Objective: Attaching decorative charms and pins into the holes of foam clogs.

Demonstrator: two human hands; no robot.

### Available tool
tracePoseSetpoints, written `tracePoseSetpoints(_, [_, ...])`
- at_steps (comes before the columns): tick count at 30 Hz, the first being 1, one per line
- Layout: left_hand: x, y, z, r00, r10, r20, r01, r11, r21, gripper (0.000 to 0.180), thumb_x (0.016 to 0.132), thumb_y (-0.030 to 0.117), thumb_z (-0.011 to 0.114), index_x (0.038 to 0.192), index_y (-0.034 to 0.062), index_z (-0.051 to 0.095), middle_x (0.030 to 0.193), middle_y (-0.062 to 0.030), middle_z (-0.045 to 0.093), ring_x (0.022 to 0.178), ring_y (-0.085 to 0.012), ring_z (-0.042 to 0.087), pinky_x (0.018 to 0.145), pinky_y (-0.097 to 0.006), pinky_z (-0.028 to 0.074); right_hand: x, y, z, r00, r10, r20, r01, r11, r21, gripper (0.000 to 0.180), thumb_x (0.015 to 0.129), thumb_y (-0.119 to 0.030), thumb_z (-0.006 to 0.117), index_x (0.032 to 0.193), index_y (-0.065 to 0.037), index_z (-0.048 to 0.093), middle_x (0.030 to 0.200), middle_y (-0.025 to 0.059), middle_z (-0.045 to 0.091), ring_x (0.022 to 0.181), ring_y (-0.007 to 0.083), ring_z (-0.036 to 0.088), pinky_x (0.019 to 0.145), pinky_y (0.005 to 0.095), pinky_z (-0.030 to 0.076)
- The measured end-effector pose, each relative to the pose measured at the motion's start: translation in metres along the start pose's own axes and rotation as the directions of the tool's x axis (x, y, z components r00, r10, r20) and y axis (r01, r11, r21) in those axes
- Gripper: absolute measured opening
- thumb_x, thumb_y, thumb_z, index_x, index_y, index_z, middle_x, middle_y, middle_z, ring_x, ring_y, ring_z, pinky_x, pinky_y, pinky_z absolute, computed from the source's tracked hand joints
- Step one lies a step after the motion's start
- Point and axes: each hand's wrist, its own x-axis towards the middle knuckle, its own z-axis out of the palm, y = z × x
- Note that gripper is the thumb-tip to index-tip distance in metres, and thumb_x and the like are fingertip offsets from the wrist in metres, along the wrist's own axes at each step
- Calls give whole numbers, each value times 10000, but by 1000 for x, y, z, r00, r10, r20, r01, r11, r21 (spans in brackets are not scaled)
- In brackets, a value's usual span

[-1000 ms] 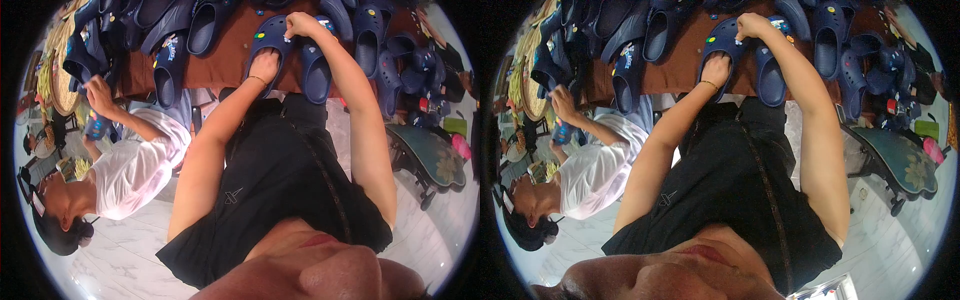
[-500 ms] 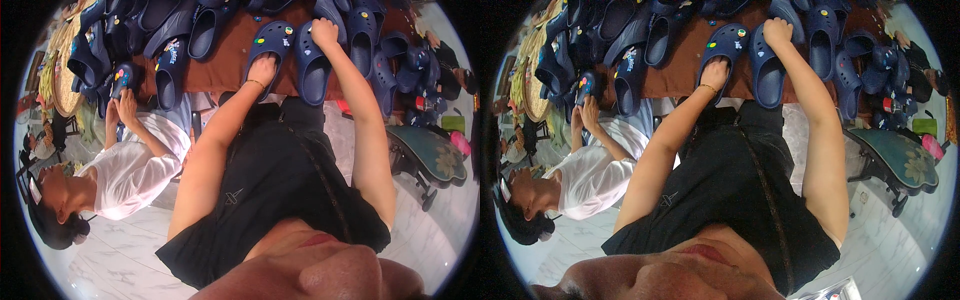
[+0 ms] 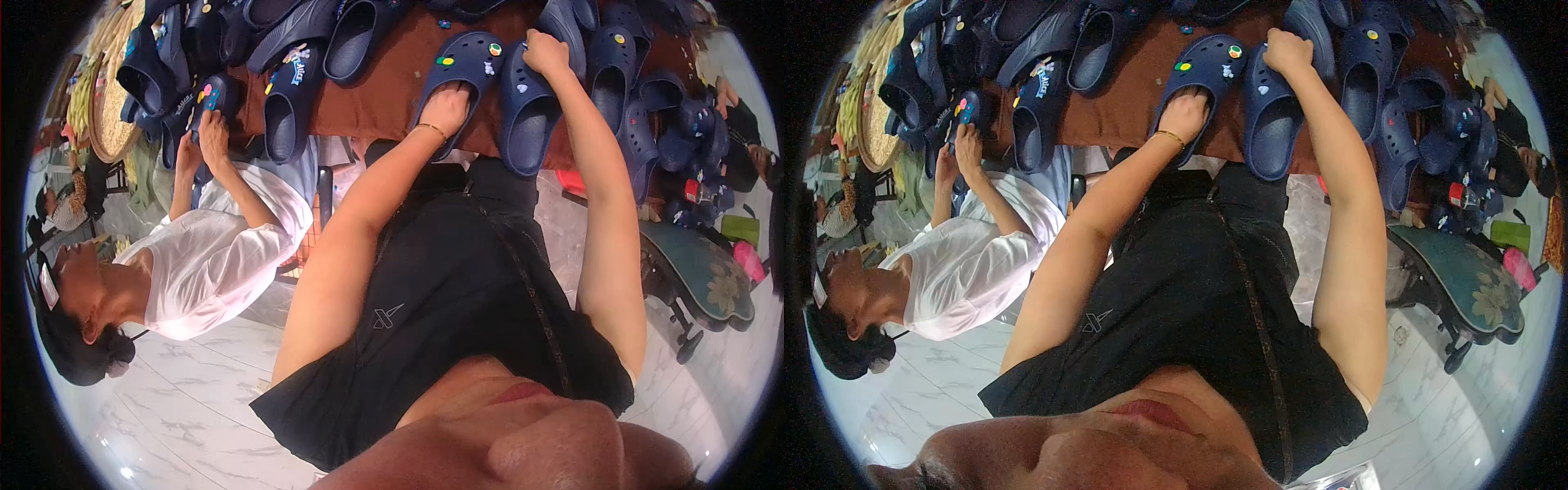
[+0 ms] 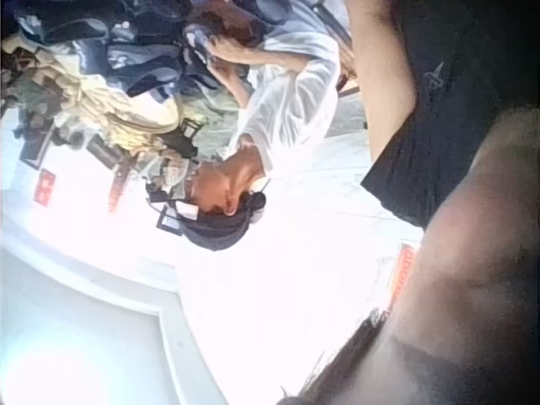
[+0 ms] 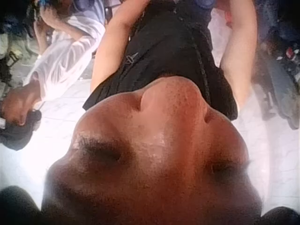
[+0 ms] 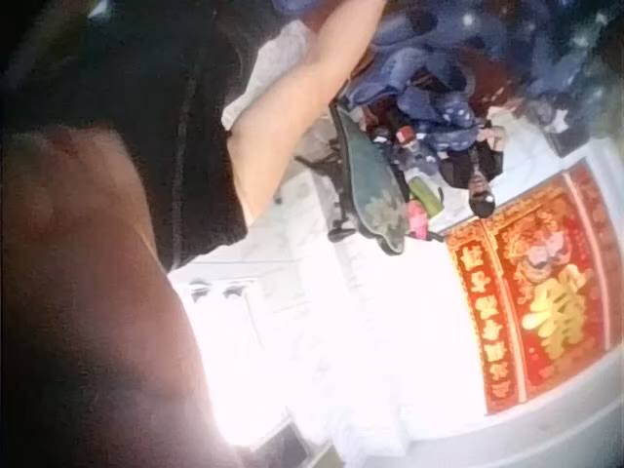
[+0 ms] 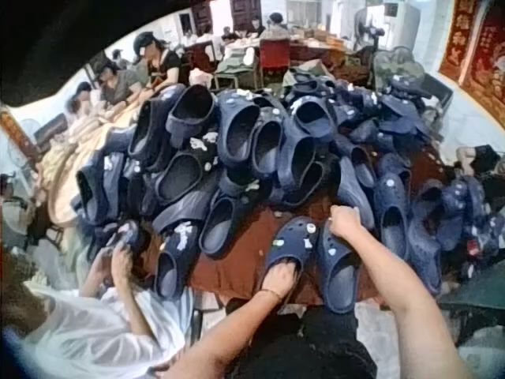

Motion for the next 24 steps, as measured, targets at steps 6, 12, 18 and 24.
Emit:
tracePoseSetpoints(6, [4,1,2,1000,13,-9,-13,1000,-19,185,783,181,466,844,19,532,753,-208,568,713,-363,566,653,-446,455,20,3,1,998,-59,-14,56,801,596,292,685,-262,660,825,-21,570,760,91,607,712,187,573,633,288,435])
tracePoseSetpoints(12, [5,4,-3,999,-16,34,17,999,-30,177,788,174,457,853,26,529,768,-208,565,718,-363,565,660,-444,455,34,-56,2,967,-198,163,18,685,728,234,651,-210,671,753,-8,610,645,111,594,525,183,559,514,292,449])
tracePoseSetpoints(18, [6,10,-7,999,-23,36,24,999,-40,188,783,174,462,872,23,527,835,-212,555,775,-368,555,702,-445,445,55,-72,-8,944,-145,297,72,967,244,277,663,-256,675,744,5,631,719,150,610,580,222,598,565,320,475])
tracePoseSetpoints(24, [7,11,-9,997,-49,59,52,997,-59,189,770,169,475,876,22,527,842,-208,554,779,-370,550,711,-446,442,63,-82,-5,939,-96,330,68,993,96,376,665,-311,703,923,-46,638,926,146,621,833,282,610,703,369,469])
